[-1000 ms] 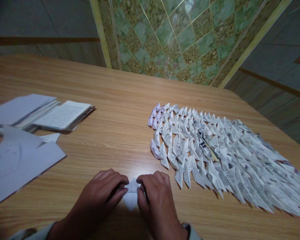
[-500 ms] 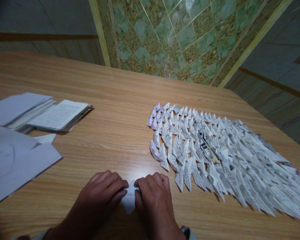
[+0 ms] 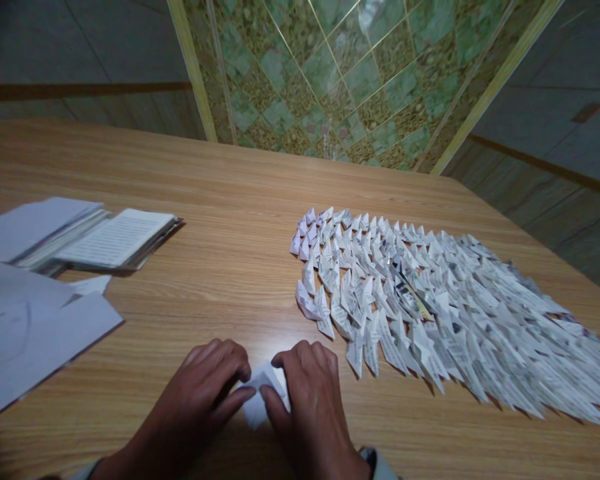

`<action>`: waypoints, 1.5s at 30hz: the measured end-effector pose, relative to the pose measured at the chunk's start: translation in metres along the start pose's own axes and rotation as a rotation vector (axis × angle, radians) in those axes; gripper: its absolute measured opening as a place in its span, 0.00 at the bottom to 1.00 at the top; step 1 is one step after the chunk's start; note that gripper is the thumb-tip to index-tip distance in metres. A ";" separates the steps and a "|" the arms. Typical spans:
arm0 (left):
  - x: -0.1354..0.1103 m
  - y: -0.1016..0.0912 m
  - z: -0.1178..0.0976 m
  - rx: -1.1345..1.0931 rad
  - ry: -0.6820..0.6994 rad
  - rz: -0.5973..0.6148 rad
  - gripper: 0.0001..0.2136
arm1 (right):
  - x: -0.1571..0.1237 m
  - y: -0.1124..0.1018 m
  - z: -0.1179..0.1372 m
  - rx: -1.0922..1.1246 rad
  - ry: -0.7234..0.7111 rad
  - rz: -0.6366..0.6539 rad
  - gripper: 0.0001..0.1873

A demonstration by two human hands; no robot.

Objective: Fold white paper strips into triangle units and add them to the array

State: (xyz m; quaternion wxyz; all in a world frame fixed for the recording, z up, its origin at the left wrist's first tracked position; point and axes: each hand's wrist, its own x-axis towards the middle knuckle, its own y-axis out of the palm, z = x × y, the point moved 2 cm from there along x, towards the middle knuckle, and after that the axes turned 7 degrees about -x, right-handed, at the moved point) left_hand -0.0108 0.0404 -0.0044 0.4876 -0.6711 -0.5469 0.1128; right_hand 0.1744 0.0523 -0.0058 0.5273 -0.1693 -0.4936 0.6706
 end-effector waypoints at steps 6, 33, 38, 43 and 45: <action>0.003 -0.003 -0.004 -0.012 0.058 -0.015 0.12 | -0.001 0.000 0.001 0.067 0.010 0.002 0.15; -0.008 -0.001 -0.008 -0.765 -0.493 -0.093 0.04 | 0.006 -0.013 0.004 0.491 0.046 -0.001 0.06; -0.004 -0.006 -0.004 -0.622 -0.379 -0.076 0.03 | 0.005 -0.015 0.006 0.440 0.019 -0.028 0.05; -0.003 -0.011 -0.002 -0.598 -0.406 -0.101 0.09 | 0.007 -0.017 0.006 0.508 0.126 0.073 0.06; -0.005 -0.012 -0.004 -0.653 -0.445 -0.101 0.10 | 0.007 -0.019 0.006 0.518 0.147 0.063 0.07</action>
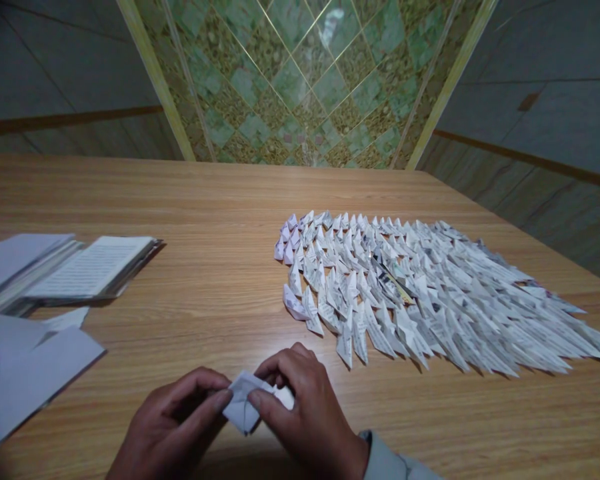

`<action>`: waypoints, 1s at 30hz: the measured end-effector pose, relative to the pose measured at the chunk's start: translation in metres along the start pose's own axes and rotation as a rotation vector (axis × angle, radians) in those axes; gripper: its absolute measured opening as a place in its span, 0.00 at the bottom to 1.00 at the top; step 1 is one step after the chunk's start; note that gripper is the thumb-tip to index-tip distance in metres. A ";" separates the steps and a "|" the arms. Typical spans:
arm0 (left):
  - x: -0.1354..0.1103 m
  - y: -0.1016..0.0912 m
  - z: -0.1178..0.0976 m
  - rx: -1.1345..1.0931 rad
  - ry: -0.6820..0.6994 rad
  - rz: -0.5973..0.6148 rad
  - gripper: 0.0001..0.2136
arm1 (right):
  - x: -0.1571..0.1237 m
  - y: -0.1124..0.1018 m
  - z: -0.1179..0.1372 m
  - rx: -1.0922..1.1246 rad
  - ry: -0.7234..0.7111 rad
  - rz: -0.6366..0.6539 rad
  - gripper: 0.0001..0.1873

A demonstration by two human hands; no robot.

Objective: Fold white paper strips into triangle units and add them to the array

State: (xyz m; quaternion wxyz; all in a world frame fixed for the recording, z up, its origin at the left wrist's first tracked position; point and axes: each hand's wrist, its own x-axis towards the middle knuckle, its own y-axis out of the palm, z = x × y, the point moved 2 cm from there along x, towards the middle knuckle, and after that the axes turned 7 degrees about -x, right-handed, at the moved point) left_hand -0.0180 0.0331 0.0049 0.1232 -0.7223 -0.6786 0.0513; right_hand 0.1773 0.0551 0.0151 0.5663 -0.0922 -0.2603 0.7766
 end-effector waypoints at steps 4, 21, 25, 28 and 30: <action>-0.006 0.001 -0.002 -0.162 -0.078 -0.019 0.13 | 0.001 -0.003 0.004 0.059 -0.009 -0.031 0.06; -0.012 0.010 -0.002 -0.360 -0.193 -0.058 0.17 | 0.001 0.008 0.008 0.203 0.069 0.092 0.14; -0.013 0.014 -0.005 -0.380 -0.224 -0.012 0.15 | 0.000 0.009 0.008 0.208 0.027 0.097 0.22; -0.011 0.013 -0.004 -0.362 -0.265 0.013 0.15 | 0.000 0.005 0.005 0.219 0.029 0.114 0.27; -0.010 0.011 -0.004 -0.350 -0.281 0.017 0.15 | 0.001 0.003 0.004 0.232 0.016 0.115 0.28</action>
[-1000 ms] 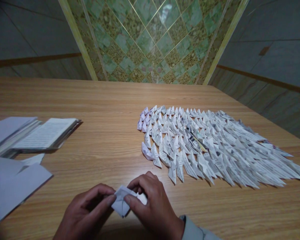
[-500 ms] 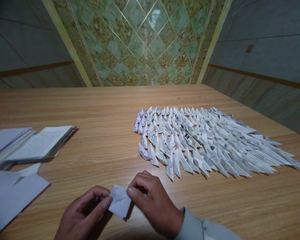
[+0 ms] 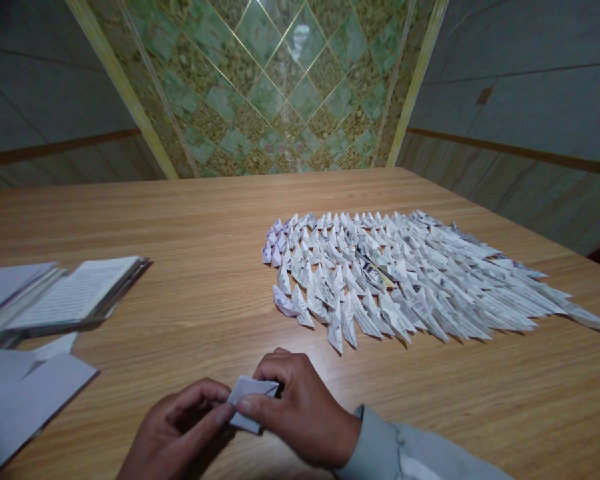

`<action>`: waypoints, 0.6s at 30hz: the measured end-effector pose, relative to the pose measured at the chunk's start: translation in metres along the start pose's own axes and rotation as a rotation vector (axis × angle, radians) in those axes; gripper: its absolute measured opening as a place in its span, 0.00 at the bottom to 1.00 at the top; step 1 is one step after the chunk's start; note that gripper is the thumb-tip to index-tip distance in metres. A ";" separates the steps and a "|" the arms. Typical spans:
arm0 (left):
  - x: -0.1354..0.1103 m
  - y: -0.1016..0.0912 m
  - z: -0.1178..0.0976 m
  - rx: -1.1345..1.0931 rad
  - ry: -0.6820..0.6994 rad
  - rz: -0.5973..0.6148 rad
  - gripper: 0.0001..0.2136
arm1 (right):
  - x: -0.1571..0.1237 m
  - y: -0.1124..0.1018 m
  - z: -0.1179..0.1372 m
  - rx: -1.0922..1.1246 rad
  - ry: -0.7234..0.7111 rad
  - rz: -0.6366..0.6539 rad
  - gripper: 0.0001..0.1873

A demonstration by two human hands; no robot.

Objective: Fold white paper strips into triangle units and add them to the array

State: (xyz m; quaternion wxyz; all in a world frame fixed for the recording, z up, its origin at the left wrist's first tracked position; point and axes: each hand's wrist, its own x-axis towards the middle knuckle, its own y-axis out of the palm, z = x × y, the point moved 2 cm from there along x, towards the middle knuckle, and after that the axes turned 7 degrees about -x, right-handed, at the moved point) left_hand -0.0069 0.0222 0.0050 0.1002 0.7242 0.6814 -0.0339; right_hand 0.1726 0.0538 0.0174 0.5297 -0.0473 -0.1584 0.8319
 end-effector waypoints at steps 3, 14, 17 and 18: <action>0.001 -0.001 -0.002 -0.027 -0.022 -0.022 0.15 | 0.001 -0.002 -0.002 0.061 0.020 0.001 0.27; 0.002 -0.002 0.001 -0.006 -0.009 -0.064 0.15 | 0.004 -0.008 -0.005 0.333 0.107 -0.069 0.15; 0.005 -0.005 0.008 0.035 0.018 0.046 0.15 | 0.002 -0.008 -0.003 0.291 0.073 -0.087 0.16; 0.007 -0.006 0.010 0.054 0.038 0.078 0.14 | 0.001 -0.007 -0.002 0.274 0.060 -0.080 0.16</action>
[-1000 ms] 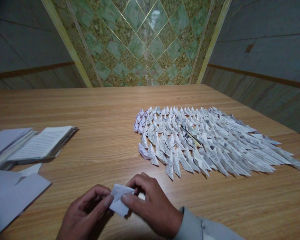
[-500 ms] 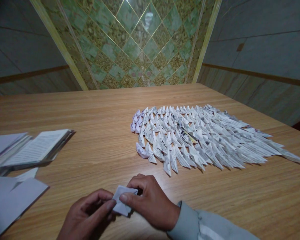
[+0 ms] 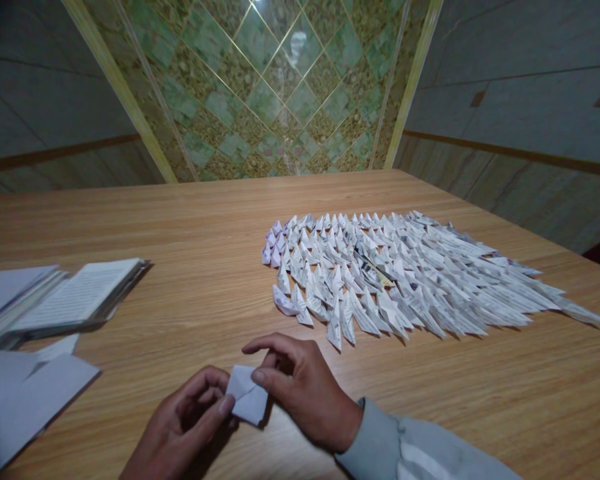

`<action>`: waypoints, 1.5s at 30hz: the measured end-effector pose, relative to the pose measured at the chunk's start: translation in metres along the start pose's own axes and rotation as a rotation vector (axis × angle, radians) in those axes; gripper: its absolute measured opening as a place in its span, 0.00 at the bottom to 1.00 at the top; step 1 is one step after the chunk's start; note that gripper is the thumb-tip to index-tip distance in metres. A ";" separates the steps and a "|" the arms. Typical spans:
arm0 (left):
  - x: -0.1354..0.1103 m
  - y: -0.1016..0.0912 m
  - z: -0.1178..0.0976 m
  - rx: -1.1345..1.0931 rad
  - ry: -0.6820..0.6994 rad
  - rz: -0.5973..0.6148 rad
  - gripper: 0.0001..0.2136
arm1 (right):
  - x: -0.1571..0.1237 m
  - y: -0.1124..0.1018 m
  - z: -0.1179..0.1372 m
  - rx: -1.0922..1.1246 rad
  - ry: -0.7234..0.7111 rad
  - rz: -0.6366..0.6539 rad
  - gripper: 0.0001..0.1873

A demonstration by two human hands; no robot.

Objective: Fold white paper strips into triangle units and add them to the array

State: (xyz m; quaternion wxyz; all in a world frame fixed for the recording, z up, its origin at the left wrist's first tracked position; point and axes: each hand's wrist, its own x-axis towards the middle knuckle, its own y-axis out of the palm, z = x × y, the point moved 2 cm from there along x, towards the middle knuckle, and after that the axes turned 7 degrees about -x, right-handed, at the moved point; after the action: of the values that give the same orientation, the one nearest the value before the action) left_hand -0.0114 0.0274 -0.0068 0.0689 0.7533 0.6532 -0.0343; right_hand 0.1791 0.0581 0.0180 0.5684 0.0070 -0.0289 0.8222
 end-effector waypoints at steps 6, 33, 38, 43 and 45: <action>0.003 -0.007 0.008 -0.004 -0.006 0.049 0.16 | -0.002 0.003 -0.001 0.027 0.025 0.131 0.17; -0.001 0.003 -0.017 0.941 0.672 0.102 0.06 | -0.006 0.012 0.005 -1.271 -0.616 -0.038 0.13; -0.002 0.002 -0.011 1.036 0.632 0.157 0.09 | -0.006 0.008 0.000 -1.243 -0.455 0.118 0.09; -0.003 0.001 -0.012 0.986 0.616 0.153 0.09 | -0.007 0.000 0.004 -1.095 -0.282 0.192 0.05; -0.002 0.000 -0.013 0.964 0.592 0.139 0.09 | -0.006 -0.003 0.003 -1.039 -0.243 0.194 0.05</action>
State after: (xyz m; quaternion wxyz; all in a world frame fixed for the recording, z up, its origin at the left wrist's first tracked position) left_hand -0.0120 0.0270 0.0062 -0.4664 0.7184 0.5039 -0.1114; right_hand 0.1842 0.0537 0.0206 0.4110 -0.1826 -0.4975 0.7418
